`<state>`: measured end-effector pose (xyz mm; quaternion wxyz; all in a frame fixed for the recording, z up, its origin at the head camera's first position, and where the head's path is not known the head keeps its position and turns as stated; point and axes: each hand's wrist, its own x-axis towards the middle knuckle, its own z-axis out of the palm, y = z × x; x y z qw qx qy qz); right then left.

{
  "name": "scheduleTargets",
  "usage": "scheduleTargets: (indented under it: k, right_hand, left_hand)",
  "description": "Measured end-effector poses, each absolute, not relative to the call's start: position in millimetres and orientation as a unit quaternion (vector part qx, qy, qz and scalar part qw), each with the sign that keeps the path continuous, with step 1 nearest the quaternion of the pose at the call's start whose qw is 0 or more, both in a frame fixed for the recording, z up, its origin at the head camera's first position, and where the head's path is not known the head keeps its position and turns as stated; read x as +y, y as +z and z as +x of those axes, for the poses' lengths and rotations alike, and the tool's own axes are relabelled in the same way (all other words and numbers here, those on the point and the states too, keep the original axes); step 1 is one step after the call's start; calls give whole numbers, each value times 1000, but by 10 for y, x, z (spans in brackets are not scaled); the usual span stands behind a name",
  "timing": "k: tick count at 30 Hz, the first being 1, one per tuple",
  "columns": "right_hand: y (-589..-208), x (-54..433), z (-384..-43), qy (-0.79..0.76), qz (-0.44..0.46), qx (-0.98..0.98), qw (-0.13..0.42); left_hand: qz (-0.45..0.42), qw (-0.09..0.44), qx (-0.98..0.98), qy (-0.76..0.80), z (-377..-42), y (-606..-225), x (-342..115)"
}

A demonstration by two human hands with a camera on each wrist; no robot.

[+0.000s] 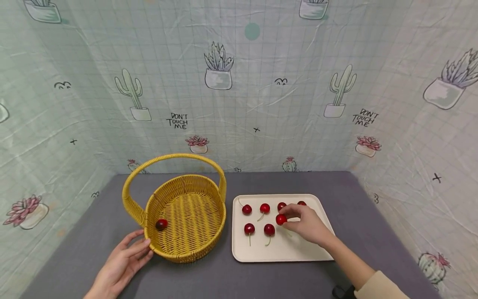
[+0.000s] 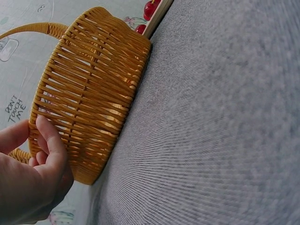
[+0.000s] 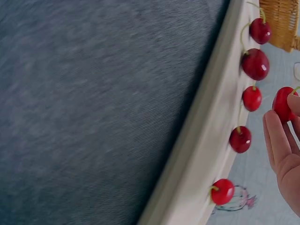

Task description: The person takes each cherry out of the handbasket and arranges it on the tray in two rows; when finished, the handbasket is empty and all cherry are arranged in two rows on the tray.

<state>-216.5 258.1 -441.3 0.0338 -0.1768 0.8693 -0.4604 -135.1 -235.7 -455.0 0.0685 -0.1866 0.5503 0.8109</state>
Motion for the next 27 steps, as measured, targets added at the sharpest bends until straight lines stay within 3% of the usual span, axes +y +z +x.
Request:
scheduleTargets:
  k: [27]
  right_hand:
    - [-4628, 2700, -2203, -428, -146, 890, 61]
  left_hand:
    - [-187, 69, 548, 813, -1347, -4549, -2357]
